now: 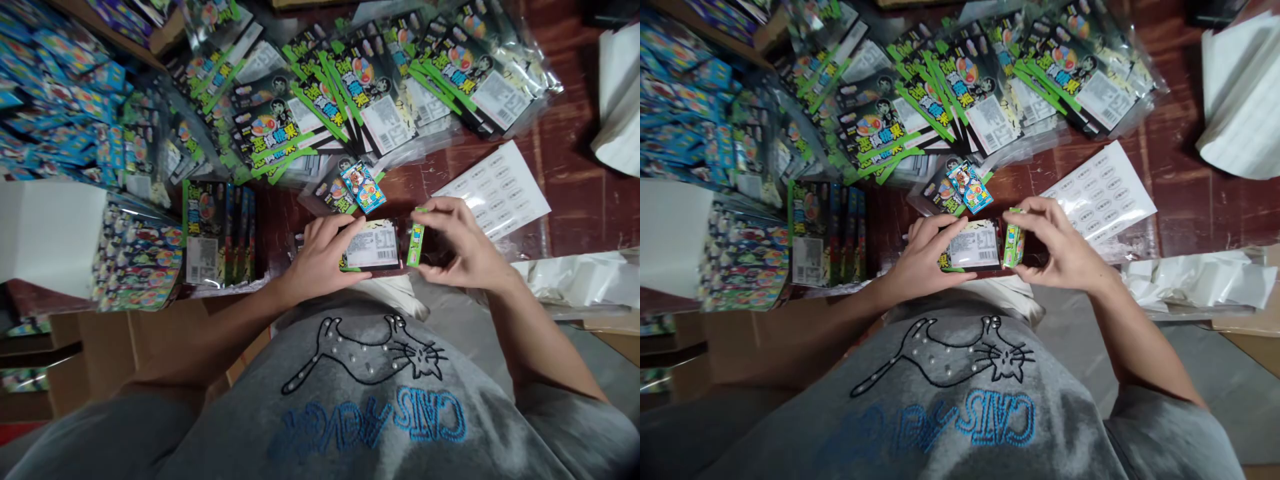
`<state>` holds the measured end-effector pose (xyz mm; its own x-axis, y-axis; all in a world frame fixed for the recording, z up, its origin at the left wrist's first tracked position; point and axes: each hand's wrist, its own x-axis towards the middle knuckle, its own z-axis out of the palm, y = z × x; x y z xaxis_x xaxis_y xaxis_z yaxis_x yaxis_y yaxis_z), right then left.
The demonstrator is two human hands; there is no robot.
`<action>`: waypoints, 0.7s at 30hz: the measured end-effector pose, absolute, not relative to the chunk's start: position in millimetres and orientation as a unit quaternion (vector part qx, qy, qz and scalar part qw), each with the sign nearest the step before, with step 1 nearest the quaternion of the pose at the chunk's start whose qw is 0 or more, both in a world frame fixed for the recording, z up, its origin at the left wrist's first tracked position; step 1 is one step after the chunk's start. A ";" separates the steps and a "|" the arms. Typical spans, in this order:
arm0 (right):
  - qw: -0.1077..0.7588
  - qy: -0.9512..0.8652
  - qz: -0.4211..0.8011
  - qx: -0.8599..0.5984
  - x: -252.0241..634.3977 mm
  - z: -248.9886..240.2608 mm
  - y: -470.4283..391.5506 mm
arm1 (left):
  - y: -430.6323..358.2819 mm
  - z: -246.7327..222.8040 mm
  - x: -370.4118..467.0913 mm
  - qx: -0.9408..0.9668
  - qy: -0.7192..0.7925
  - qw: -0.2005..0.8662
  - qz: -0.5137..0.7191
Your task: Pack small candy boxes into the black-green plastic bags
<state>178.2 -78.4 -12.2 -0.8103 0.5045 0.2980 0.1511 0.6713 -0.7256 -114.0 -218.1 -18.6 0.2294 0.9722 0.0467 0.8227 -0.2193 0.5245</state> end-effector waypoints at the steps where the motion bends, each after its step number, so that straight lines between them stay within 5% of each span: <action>1: 0.224 -0.892 0.341 -0.197 178.3 -10.2 -75.7 | -217.9 -18.6 -115.1 0.758 0.595 0.197 0.180; 12: 0.111 -0.941 0.280 -0.154 170.2 -38.4 -72.8 | -216.7 -37.8 -115.3 0.774 0.593 0.188 0.116; 21: 0.140 -0.864 0.248 -0.414 165.8 -27.8 -105.3 | -218.3 -20.4 -94.6 0.703 0.666 0.183 0.167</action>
<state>165.8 -105.3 -27.8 -0.6173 0.7859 0.0365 0.6465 0.5331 -0.5457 -94.6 -218.3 -20.4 0.0556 0.9984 -0.0083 0.8761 -0.0448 0.4801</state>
